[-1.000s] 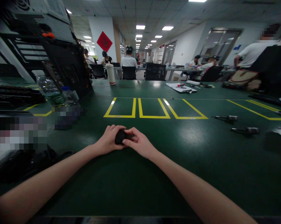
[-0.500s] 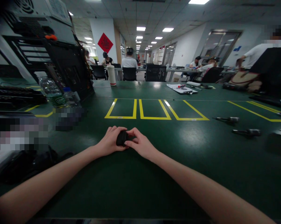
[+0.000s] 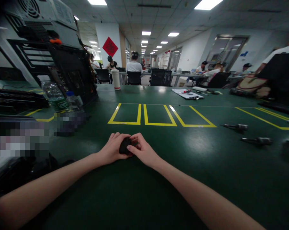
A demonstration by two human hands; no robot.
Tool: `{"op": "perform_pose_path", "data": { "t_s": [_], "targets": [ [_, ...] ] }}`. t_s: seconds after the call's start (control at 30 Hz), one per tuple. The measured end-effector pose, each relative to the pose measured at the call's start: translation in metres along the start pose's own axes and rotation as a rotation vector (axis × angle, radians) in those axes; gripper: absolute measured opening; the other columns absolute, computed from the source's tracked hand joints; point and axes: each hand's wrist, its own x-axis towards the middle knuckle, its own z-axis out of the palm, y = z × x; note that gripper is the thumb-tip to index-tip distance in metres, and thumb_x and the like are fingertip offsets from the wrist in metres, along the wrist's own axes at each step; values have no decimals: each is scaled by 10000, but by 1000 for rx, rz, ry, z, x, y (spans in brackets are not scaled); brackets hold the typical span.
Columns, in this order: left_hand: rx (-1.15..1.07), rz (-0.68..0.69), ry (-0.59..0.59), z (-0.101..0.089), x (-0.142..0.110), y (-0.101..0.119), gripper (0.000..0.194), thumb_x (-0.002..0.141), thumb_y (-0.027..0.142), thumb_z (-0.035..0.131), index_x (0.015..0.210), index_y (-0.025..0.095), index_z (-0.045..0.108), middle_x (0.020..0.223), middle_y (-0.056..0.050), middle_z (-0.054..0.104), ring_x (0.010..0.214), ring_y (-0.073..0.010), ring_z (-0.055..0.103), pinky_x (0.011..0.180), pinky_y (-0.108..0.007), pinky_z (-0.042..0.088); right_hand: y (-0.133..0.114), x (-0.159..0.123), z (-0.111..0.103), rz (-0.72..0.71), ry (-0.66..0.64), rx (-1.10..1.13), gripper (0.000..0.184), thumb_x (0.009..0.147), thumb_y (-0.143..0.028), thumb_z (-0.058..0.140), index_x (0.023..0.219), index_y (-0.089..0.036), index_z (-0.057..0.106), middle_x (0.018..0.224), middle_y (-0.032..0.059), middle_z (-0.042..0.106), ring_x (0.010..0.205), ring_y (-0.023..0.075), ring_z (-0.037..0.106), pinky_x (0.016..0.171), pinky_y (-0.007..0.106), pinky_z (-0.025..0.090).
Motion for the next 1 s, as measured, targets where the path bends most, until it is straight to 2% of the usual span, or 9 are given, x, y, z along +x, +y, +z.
{"op": "perform_pose_path", "data": {
  "t_s": [0.13, 0.37, 0.6, 0.87, 1.0],
  "targets": [
    [4, -21, -16, -3, 0, 2, 568, 652, 383, 629, 1120, 186, 375, 1008, -61, 512, 855, -216, 450, 727, -332, 333, 0, 1, -3, 3, -19, -67, 224, 774, -281, 508, 971, -201, 438, 954, 23, 507, 896, 167, 520, 784, 362, 457],
    [-22, -28, -69, -14, -1, 8, 542, 682, 374, 606, 1133, 189, 369, 1027, -66, 509, 875, -222, 454, 741, -343, 342, 1, -1, -6, -37, -49, -82, 286, 734, -241, 566, 988, -213, 437, 956, 11, 510, 873, 151, 532, 779, 346, 466],
    [36, -32, 1, -2, 0, 3, 587, 626, 368, 654, 1113, 179, 385, 997, -59, 509, 851, -220, 445, 726, -336, 338, 1, -2, -6, -58, -47, -47, 182, 800, -285, 473, 963, -207, 457, 939, 14, 520, 875, 147, 540, 771, 331, 466],
    [27, -24, -4, 1, -2, 1, 593, 634, 345, 649, 1131, 186, 367, 1005, -55, 507, 858, -215, 440, 726, -330, 332, 0, -2, -4, -9, -18, -99, 231, 797, -296, 474, 1004, -203, 436, 968, 33, 524, 899, 169, 535, 780, 361, 464],
    [16, -34, -21, -1, -2, 1, 571, 639, 325, 643, 1123, 196, 370, 1001, -55, 508, 854, -217, 443, 726, -333, 334, -4, -6, -4, -69, -43, -159, 239, 783, -249, 499, 1011, -229, 429, 1003, 17, 506, 884, 157, 537, 774, 347, 474]
  ]
}}
